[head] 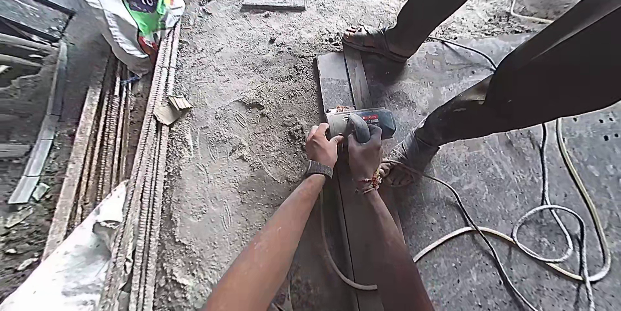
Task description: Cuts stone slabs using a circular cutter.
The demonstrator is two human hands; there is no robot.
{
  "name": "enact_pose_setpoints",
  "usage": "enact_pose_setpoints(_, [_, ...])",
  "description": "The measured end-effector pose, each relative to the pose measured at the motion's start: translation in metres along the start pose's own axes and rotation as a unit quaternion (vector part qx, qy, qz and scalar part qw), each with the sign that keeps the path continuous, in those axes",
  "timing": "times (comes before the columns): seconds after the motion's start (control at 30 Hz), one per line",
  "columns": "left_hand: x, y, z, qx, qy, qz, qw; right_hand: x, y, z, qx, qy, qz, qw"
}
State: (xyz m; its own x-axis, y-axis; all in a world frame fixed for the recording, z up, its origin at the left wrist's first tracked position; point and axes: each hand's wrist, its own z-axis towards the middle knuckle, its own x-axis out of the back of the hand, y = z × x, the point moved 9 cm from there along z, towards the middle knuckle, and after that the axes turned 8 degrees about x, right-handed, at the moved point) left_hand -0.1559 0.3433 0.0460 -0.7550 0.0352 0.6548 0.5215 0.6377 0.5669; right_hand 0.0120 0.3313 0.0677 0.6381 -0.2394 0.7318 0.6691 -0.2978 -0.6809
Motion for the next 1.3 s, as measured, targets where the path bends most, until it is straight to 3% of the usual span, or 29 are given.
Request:
enact_pose_setpoints(0.3, [0.004,0.001,-0.009,-0.018,-0.031,0.005,0.999,-0.005,-0.001,0.002,-0.005,-0.1,0.018,0.995])
enact_pose_setpoints(0.77, [-0.006,-0.013,-0.018,-0.024,-0.028,-0.024,0.999,0.006,0.005,-0.017,0.047,-0.005,0.04,0.998])
enact_pose_setpoints(1.3, [-0.001,-0.002,0.008,-0.023,0.019,-0.058,0.998,-0.006,-0.004,0.005,0.046,0.02,0.032,0.998])
